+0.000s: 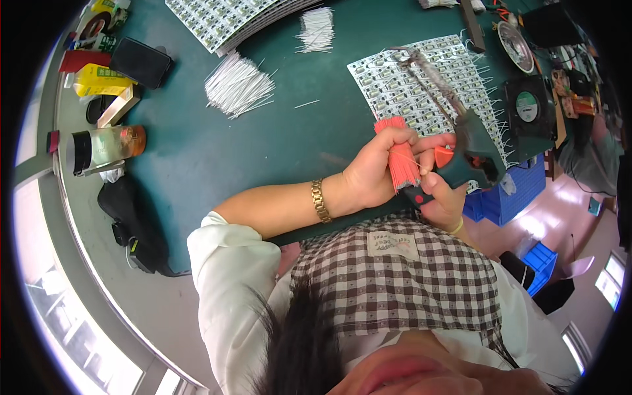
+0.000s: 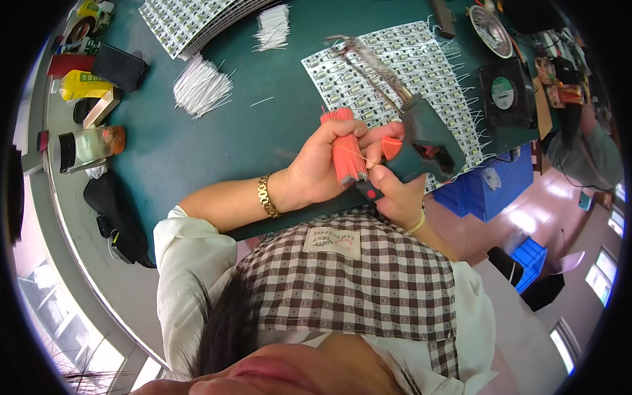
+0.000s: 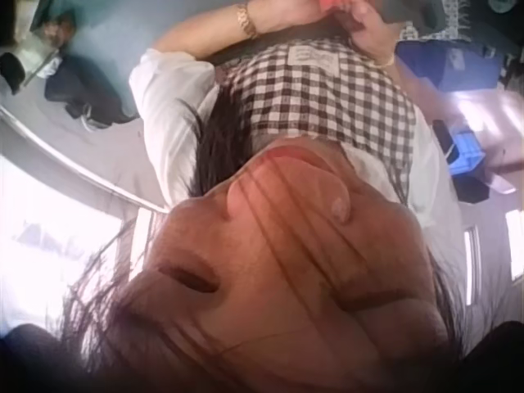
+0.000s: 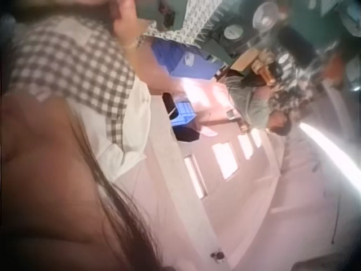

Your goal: The person works on a circuit board sheet with a soldering tool, sorts bundles of wires on the workbench, and fuses the ends of the wires using the soldering tool.

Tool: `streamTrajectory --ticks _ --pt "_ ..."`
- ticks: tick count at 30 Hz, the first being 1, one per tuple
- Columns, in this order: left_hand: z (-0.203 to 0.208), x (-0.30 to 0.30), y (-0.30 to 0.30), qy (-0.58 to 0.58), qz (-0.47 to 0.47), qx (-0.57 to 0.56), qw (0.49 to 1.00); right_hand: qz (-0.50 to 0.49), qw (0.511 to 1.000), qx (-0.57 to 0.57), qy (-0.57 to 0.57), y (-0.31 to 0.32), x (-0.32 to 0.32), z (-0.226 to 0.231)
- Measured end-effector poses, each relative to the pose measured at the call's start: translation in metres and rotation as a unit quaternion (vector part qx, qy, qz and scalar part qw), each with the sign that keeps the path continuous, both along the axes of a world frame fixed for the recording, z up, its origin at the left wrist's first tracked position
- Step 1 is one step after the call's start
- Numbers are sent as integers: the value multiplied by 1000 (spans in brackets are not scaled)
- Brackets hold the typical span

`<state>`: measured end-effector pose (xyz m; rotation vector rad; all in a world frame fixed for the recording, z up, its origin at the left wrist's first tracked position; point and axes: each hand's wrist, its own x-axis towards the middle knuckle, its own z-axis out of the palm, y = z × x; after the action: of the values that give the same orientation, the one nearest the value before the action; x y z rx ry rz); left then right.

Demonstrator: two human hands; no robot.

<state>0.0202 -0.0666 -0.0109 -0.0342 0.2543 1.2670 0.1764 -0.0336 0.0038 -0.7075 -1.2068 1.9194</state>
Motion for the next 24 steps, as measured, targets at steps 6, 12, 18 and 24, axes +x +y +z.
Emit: streamTrajectory --ticks 6,12,18,24 --pt "-1 -4 -2 -47 -46 5 998 61 986 -115 106 -5 -3 7" --pt "17 -2 2 68 66 -108 990 -57 995 -43 64 -19 6 -4" --pt "25 -39 20 140 193 -96 967 -125 991 -3 44 -12 33 4" --pt "71 -102 15 253 382 111 882 -152 988 -11 41 -8 40 -7"
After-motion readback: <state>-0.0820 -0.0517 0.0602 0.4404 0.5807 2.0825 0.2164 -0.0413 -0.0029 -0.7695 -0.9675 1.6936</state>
